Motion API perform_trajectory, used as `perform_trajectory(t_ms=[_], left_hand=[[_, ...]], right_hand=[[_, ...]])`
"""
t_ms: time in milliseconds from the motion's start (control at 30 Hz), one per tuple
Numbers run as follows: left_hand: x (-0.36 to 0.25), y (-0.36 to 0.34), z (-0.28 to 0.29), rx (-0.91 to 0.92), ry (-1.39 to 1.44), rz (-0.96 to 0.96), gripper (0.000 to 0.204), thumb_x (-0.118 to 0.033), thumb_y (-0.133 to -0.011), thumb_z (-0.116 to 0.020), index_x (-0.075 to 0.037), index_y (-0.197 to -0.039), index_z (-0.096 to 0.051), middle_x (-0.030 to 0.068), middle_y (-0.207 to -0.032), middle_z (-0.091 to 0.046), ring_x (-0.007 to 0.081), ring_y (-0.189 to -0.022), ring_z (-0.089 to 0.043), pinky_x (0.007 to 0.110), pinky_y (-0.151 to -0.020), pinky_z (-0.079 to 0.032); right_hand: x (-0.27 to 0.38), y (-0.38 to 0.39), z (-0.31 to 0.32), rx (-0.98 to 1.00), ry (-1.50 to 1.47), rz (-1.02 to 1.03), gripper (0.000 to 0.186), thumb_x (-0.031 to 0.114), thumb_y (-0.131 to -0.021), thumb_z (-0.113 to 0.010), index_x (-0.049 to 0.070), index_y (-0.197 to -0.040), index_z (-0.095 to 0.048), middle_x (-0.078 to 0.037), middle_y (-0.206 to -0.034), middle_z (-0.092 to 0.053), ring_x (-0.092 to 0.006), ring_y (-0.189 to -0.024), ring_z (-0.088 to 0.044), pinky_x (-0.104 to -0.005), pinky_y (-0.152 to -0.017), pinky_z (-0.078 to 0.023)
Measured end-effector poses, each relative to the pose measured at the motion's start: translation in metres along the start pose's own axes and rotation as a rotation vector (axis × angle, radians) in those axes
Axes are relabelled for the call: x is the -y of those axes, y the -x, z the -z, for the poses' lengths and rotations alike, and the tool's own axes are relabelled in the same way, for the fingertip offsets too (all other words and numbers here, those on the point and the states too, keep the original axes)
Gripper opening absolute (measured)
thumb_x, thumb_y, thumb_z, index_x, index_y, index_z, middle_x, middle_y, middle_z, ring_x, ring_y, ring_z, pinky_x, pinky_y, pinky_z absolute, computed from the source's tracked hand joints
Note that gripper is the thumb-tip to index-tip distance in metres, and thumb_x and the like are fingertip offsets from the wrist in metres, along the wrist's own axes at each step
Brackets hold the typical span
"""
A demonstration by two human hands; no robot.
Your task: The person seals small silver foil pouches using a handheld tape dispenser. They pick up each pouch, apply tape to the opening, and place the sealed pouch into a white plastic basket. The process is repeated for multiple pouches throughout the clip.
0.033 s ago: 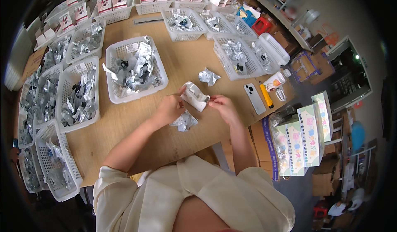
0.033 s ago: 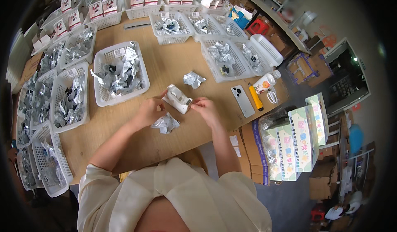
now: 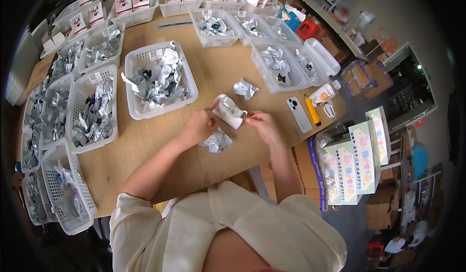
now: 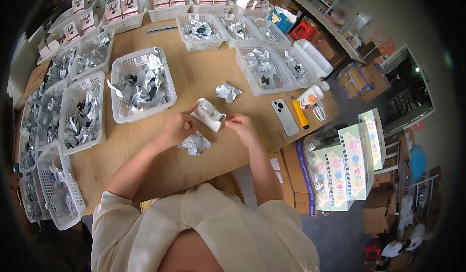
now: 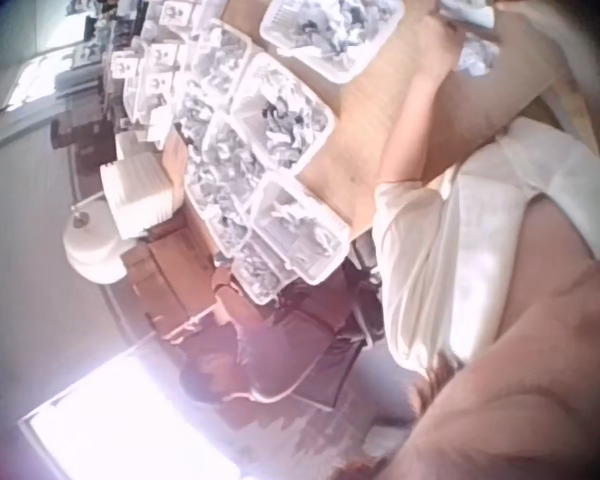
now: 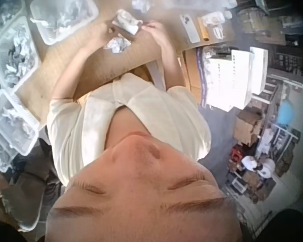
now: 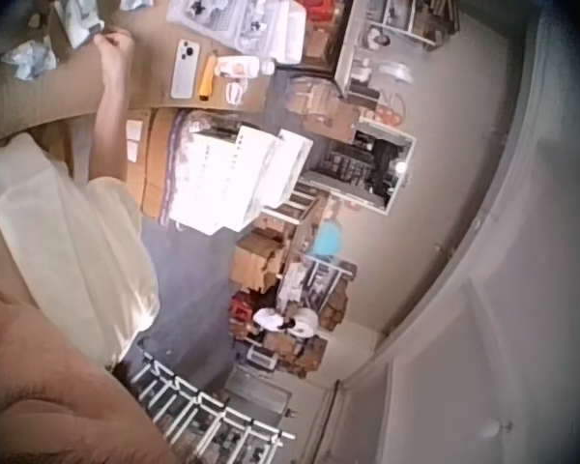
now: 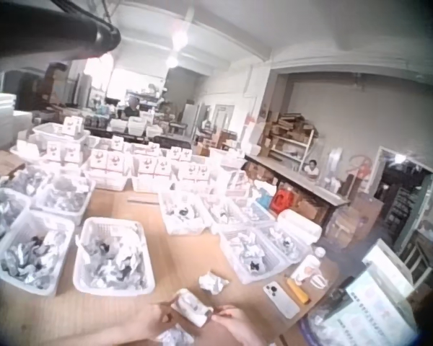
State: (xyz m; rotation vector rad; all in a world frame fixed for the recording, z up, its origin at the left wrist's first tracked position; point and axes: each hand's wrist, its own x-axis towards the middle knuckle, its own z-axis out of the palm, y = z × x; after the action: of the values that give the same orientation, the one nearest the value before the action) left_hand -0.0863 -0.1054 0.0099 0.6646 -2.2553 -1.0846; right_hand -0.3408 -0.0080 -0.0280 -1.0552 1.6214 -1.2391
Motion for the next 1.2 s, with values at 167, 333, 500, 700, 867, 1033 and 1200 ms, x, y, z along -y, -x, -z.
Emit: perform_trajectory(t_ms=[167,333,500,700,867,1033,1200], left_hand=[[0.007,0.000,0.001,-0.040,0.006,-0.041,0.008,0.001,-0.068,-0.066,0.006,-0.064,-0.061,0.0185,-0.132,-0.052,0.0329,-0.074,-0.068,0.038,-0.067,-0.053],[0.002,0.002,0.000,-0.009,0.019,0.000,0.007,0.001,-0.067,-0.067,0.005,-0.064,-0.061,0.0200,-0.132,-0.052,0.0308,-0.077,-0.069,0.036,-0.069,-0.053],[0.000,0.002,0.000,0.000,0.010,0.004,0.007,0.003,-0.068,-0.066,0.006,-0.065,-0.061,0.0202,-0.133,-0.051,0.0323,-0.081,-0.068,0.037,-0.071,-0.053],[0.004,0.000,-0.002,0.001,0.012,-0.019,0.007,0.003,-0.069,-0.066,0.007,-0.067,-0.060,0.0200,-0.137,-0.048,0.0324,-0.084,-0.068,0.037,-0.072,-0.053],[-0.001,0.002,0.005,-0.021,0.027,0.004,0.011,0.001,-0.073,-0.068,0.007,-0.069,-0.059,0.0224,-0.128,-0.056,0.0314,-0.091,-0.068,0.036,-0.076,-0.053],[-0.037,0.007,0.008,-0.111,0.241,0.129,0.006,0.006,-0.080,-0.066,0.005,-0.080,-0.060,0.0209,-0.107,-0.066,0.0262,-0.097,-0.069,0.032,-0.076,-0.055],[-0.061,0.016,0.006,-0.435,-0.166,-0.322,0.011,0.009,-0.079,-0.065,0.002,-0.087,-0.062,0.0154,-0.102,-0.067,0.0292,-0.086,-0.069,0.033,-0.073,-0.058]], right_hand=[[0.010,0.013,0.003,0.049,-0.384,-0.134,0.023,0.010,-0.087,-0.067,-0.008,-0.102,-0.065,-0.009,-0.108,-0.064,-0.0147,-0.099,-0.058,-0.0267,-0.089,-0.044],[0.012,0.015,0.000,0.056,-0.299,-0.157,0.025,0.013,-0.086,-0.069,-0.005,-0.104,-0.065,-0.007,-0.101,-0.065,-0.0132,-0.096,-0.058,-0.0263,-0.087,-0.043],[0.009,0.005,0.000,0.043,-0.224,-0.228,0.023,0.014,-0.081,-0.073,-0.003,-0.096,-0.067,-0.006,-0.095,-0.065,-0.0128,-0.089,-0.057,-0.0259,-0.083,-0.041],[-0.003,0.005,0.000,-0.004,-0.022,-0.150,0.020,0.009,-0.079,-0.072,-0.003,-0.094,-0.067,-0.006,-0.094,-0.065,-0.0135,-0.089,-0.058,-0.0260,-0.084,-0.042],[0.006,0.023,0.015,-0.020,-0.284,-0.213,0.023,0.008,-0.082,-0.071,-0.004,-0.100,-0.065,-0.007,-0.103,-0.064,-0.0142,-0.093,-0.058,-0.0269,-0.086,-0.044],[0.045,0.073,-0.006,-0.158,-0.577,-0.197,0.020,0.011,-0.084,-0.071,-0.001,-0.099,-0.067,-0.010,-0.117,-0.061,-0.0147,-0.101,-0.057,-0.0305,-0.093,-0.041],[0.083,0.085,-0.063,-0.126,-0.668,0.093,0.007,0.009,-0.086,-0.069,0.005,-0.092,-0.070,-0.012,-0.141,-0.044,-0.0189,-0.130,-0.037,-0.0361,-0.105,-0.031]])
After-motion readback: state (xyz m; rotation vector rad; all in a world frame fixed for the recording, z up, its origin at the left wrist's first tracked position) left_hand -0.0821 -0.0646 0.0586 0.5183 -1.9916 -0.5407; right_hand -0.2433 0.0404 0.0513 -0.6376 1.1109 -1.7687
